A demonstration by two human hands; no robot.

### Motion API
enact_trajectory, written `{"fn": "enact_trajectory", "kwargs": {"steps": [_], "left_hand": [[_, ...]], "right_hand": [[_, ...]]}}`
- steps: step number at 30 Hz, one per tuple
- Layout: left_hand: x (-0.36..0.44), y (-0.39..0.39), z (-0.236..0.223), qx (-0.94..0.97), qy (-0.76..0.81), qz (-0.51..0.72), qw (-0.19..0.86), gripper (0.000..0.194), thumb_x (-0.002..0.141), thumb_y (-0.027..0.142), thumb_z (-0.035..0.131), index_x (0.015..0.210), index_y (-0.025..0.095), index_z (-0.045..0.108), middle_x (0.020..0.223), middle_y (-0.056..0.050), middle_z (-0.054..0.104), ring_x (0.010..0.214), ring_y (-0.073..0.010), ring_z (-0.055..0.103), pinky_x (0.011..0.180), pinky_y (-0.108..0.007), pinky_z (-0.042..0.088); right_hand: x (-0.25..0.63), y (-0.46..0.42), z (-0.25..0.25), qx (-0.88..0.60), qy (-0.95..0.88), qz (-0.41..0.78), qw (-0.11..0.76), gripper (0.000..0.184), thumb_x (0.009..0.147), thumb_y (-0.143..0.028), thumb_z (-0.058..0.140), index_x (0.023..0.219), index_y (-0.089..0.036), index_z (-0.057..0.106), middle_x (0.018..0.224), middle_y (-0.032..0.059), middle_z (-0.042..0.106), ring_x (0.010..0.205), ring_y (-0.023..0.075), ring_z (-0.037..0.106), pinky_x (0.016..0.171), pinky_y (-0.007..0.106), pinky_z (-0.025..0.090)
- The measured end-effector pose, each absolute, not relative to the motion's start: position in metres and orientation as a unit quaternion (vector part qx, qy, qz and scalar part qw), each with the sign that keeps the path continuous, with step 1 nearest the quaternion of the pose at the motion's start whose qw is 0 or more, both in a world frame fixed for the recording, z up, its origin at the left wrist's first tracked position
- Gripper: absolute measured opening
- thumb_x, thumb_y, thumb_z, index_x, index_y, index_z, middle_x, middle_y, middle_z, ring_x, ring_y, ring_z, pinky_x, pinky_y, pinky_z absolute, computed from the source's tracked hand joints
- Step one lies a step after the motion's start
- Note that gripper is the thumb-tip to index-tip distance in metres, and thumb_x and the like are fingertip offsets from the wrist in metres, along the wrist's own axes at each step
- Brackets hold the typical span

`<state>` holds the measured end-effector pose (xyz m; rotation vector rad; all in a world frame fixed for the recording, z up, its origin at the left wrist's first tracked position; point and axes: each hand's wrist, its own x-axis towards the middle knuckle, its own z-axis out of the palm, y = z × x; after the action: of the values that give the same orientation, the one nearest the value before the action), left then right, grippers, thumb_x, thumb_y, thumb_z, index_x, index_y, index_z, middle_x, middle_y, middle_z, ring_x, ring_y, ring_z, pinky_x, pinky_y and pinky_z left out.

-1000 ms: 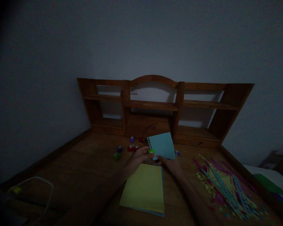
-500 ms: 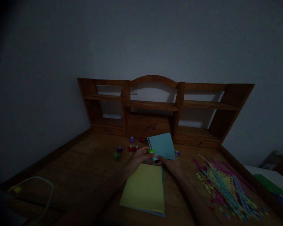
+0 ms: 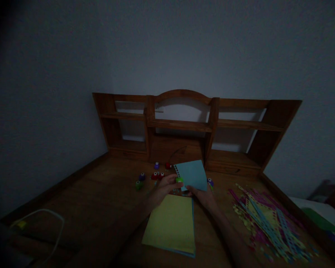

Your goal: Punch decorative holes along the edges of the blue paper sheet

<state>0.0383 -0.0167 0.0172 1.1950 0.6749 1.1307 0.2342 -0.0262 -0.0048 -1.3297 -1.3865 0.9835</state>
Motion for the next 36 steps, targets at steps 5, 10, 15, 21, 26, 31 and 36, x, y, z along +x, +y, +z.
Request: {"fn": "enact_trajectory", "kwargs": {"steps": [5, 10, 15, 21, 26, 31, 36], "left_hand": [[0.038, -0.012, 0.012, 0.525, 0.301, 0.490, 0.628, 0.040, 0.058, 0.031, 0.088, 0.091, 0.015, 0.070, 0.094, -0.009, 0.069, 0.084, -0.0205, 0.064, 0.075, -0.029, 0.047], [0.038, -0.013, 0.012, 0.524, 0.297, 0.490, 0.630, 0.039, 0.058, 0.031, 0.087, 0.092, 0.017, 0.072, 0.094, -0.009, 0.070, 0.085, -0.0218, 0.065, 0.076, -0.030, 0.048], [0.039, -0.013, 0.013, 0.529, 0.299, 0.494, 0.622, 0.036, 0.059, 0.030, 0.087, 0.088, 0.016, 0.072, 0.093, -0.009, 0.069, 0.085, -0.0217, 0.064, 0.076, -0.030, 0.047], [0.039, -0.011, 0.011, 0.531, 0.303, 0.490, 0.622, 0.035, 0.058, 0.029, 0.087, 0.087, 0.016, 0.071, 0.089, -0.007, 0.069, 0.081, -0.0200, 0.063, 0.074, -0.029, 0.046], [0.038, -0.011, 0.011, 0.529, 0.298, 0.489, 0.626, 0.035, 0.060, 0.029, 0.086, 0.088, 0.015, 0.071, 0.090, -0.008, 0.069, 0.082, -0.0194, 0.063, 0.075, -0.028, 0.046], [0.039, -0.008, 0.006, 0.529, 0.298, 0.496, 0.621, 0.039, 0.058, 0.029, 0.088, 0.089, 0.014, 0.070, 0.091, -0.008, 0.069, 0.083, -0.0198, 0.064, 0.074, -0.028, 0.047], [0.040, -0.005, 0.002, 0.529, 0.294, 0.496, 0.623, 0.041, 0.059, 0.030, 0.087, 0.092, 0.014, 0.070, 0.094, -0.009, 0.069, 0.084, -0.0204, 0.064, 0.076, -0.029, 0.048]], "right_hand": [[0.234, -0.025, -0.007, -0.530, -0.569, 0.401, 0.485, 0.037, 0.064, -0.049, 0.077, 0.079, -0.016, 0.068, 0.067, 0.0083, 0.074, 0.068, 0.0289, 0.071, 0.070, 0.039, 0.055], [0.234, -0.027, -0.002, -0.538, -0.576, 0.394, 0.472, 0.036, 0.065, -0.051, 0.076, 0.069, -0.016, 0.069, 0.067, 0.0101, 0.074, 0.072, 0.0301, 0.071, 0.073, 0.039, 0.054], [0.236, -0.025, -0.005, -0.551, -0.584, 0.392, 0.449, 0.035, 0.067, -0.052, 0.074, 0.067, -0.018, 0.070, 0.069, 0.0093, 0.074, 0.075, 0.0299, 0.071, 0.075, 0.038, 0.054], [0.235, -0.024, -0.006, -0.532, -0.581, 0.401, 0.468, 0.036, 0.066, -0.052, 0.075, 0.070, -0.016, 0.069, 0.067, 0.0101, 0.074, 0.071, 0.0298, 0.071, 0.072, 0.038, 0.054], [0.235, -0.026, -0.003, -0.530, -0.585, 0.399, 0.467, 0.035, 0.067, -0.050, 0.076, 0.072, -0.017, 0.068, 0.067, 0.0093, 0.074, 0.070, 0.0289, 0.071, 0.072, 0.037, 0.055], [0.235, -0.022, -0.007, -0.547, -0.570, 0.393, 0.469, 0.036, 0.063, -0.049, 0.078, 0.072, -0.017, 0.066, 0.065, 0.0085, 0.073, 0.068, 0.0295, 0.071, 0.070, 0.038, 0.055], [0.236, -0.022, -0.006, -0.536, -0.574, 0.391, 0.479, 0.034, 0.063, -0.047, 0.078, 0.074, -0.017, 0.066, 0.064, 0.0082, 0.073, 0.067, 0.0290, 0.070, 0.070, 0.038, 0.054]]}}
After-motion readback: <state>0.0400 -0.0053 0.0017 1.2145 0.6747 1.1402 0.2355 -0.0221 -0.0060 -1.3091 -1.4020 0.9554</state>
